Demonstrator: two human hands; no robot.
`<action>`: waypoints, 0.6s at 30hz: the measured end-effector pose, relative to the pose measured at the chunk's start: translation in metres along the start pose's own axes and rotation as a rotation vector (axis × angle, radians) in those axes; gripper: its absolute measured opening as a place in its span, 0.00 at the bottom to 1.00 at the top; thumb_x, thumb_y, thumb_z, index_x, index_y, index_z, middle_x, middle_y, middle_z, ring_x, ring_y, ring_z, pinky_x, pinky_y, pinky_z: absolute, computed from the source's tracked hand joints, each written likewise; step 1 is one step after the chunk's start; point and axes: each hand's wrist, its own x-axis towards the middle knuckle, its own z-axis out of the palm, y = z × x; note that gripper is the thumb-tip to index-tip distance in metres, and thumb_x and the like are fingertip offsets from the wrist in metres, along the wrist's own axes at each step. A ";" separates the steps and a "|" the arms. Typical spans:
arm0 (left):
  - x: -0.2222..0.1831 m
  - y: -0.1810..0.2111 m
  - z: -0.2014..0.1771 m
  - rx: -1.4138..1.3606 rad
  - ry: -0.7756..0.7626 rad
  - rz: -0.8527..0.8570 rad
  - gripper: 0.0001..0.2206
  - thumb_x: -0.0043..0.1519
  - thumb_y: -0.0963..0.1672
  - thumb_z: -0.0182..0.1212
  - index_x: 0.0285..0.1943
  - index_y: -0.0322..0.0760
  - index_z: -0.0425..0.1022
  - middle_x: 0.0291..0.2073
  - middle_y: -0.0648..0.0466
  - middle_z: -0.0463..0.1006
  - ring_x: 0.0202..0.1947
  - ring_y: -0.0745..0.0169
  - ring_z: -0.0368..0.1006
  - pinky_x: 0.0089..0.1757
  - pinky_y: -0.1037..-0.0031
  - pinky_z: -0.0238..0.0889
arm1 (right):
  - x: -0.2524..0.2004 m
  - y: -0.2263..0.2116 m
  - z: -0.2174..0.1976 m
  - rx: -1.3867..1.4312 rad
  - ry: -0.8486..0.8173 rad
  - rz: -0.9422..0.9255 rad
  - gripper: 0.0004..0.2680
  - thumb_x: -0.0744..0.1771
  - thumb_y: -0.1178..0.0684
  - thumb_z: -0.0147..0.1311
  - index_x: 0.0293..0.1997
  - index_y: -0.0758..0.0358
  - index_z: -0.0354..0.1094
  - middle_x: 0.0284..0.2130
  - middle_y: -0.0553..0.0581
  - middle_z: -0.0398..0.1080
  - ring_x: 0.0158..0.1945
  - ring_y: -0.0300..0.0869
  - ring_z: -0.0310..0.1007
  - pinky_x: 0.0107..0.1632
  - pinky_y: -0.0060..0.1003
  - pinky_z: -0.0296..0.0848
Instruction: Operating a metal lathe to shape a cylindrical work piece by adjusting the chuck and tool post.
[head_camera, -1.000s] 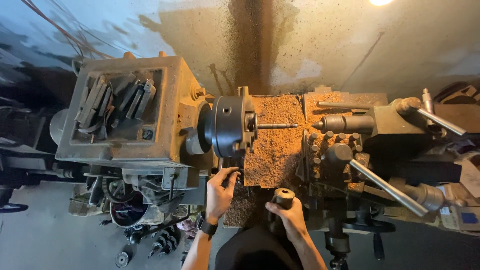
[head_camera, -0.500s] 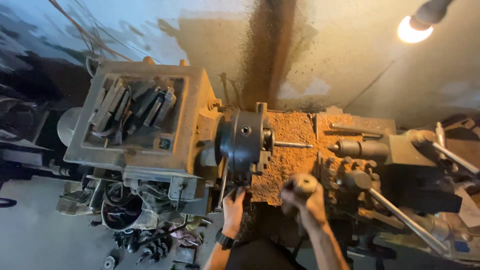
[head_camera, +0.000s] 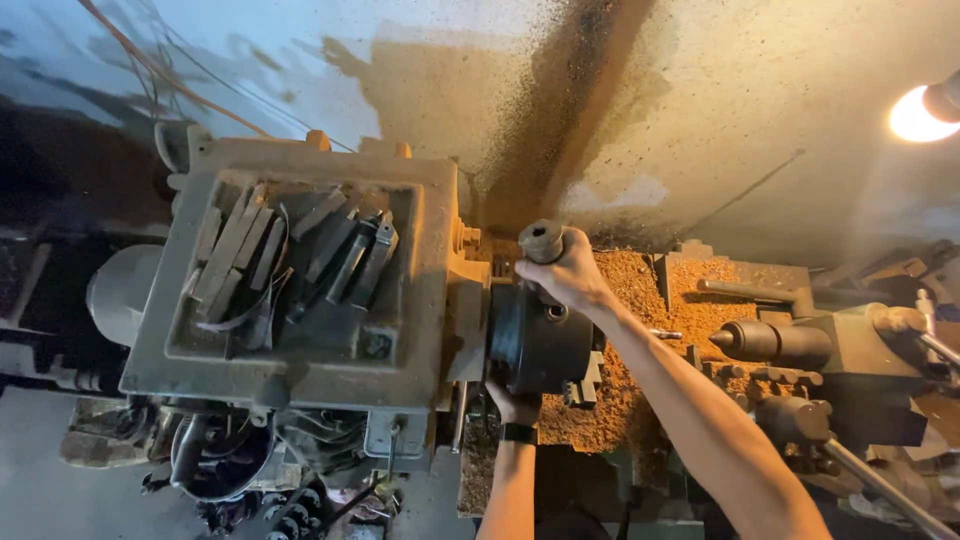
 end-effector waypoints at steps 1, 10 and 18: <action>0.003 -0.003 -0.004 0.012 0.021 -0.031 0.29 0.59 0.60 0.52 0.65 0.47 0.71 0.61 0.50 0.74 0.59 0.42 0.70 0.51 0.49 0.65 | 0.000 0.004 0.000 -0.003 -0.051 -0.020 0.08 0.60 0.58 0.65 0.39 0.62 0.72 0.27 0.52 0.77 0.30 0.38 0.78 0.39 0.35 0.80; 0.003 -0.001 0.002 -0.054 0.014 -0.077 0.33 0.60 0.60 0.47 0.69 0.45 0.70 0.62 0.49 0.75 0.61 0.43 0.70 0.58 0.49 0.65 | -0.010 -0.142 0.001 0.234 0.316 0.282 0.20 0.56 0.59 0.64 0.47 0.53 0.59 0.34 0.49 0.74 0.34 0.34 0.78 0.42 0.32 0.78; 0.018 0.001 -0.012 0.001 0.020 -0.073 0.30 0.60 0.60 0.46 0.65 0.44 0.70 0.60 0.48 0.75 0.59 0.41 0.70 0.54 0.47 0.67 | -0.053 -0.077 -0.021 0.027 0.068 0.151 0.10 0.60 0.58 0.63 0.42 0.61 0.69 0.24 0.56 0.74 0.21 0.41 0.74 0.25 0.38 0.77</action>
